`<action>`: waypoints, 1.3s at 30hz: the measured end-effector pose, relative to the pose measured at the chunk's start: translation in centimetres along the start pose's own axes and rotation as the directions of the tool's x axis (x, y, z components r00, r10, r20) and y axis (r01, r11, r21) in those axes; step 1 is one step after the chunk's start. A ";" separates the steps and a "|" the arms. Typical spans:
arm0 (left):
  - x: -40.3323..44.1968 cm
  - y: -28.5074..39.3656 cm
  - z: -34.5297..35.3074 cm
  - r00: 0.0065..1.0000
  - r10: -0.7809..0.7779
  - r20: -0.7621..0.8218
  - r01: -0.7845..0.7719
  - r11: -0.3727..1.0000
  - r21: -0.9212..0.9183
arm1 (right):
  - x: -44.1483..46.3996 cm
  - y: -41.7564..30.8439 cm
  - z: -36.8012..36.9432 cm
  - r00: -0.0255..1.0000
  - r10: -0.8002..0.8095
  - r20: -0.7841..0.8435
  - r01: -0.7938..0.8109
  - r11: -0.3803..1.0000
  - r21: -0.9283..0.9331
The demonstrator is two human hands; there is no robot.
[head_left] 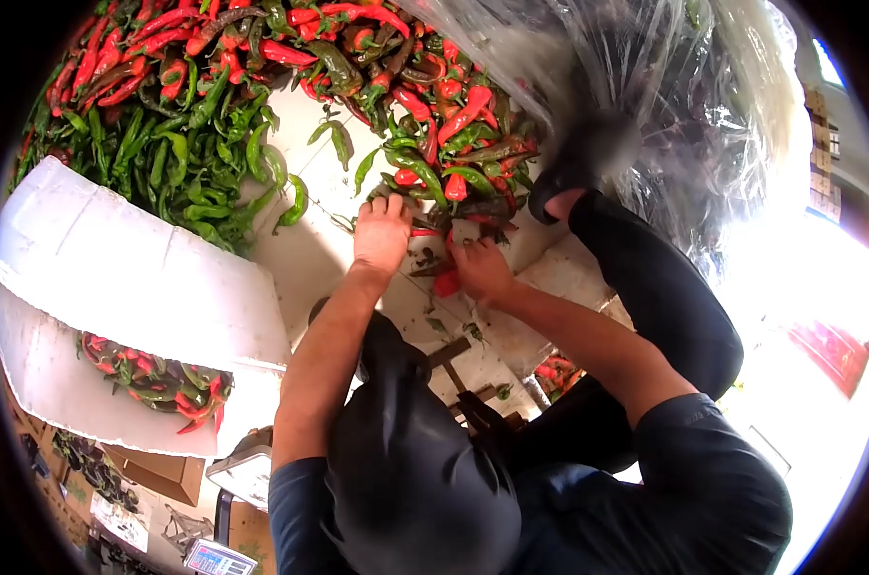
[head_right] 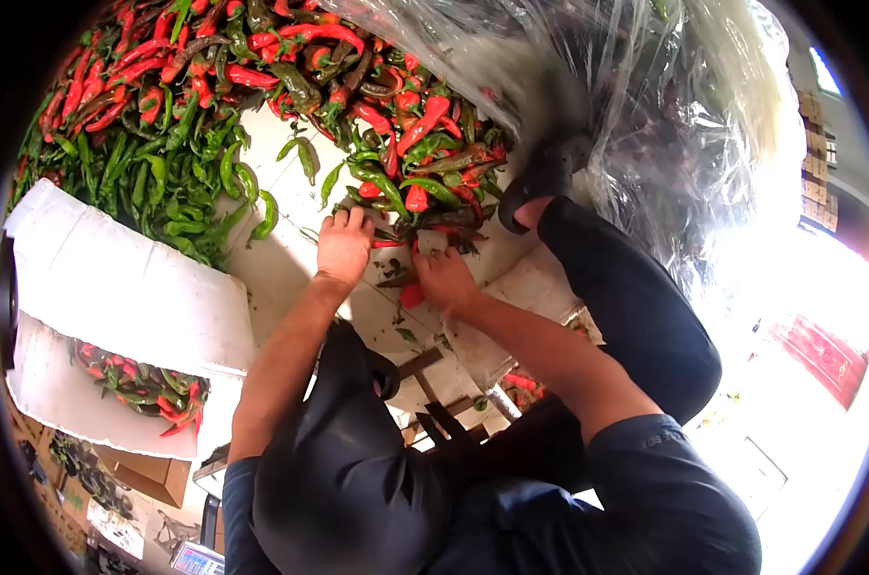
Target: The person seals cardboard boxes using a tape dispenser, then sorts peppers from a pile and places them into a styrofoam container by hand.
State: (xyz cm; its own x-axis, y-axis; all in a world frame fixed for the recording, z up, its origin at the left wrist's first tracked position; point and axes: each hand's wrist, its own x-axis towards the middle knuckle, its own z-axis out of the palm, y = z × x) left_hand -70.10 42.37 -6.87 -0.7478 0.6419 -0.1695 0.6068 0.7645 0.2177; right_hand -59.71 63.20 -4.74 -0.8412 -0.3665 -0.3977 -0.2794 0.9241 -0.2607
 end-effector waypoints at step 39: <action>5.3 -0.9 -3.4 0.723 -0.406 0.559 0.263 -0.587 -0.766 | 12.9 3.4 -8.9 0.906 0.281 0.318 -0.322 -0.034 0.946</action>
State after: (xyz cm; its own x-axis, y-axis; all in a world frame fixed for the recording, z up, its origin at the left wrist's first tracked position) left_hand -75.52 44.93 -4.65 -0.6362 0.1871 -0.7485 -0.7590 -0.3263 0.5635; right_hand -75.59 62.59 -2.91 -0.6930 -0.1067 -0.7130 0.7182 -0.0161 -0.6957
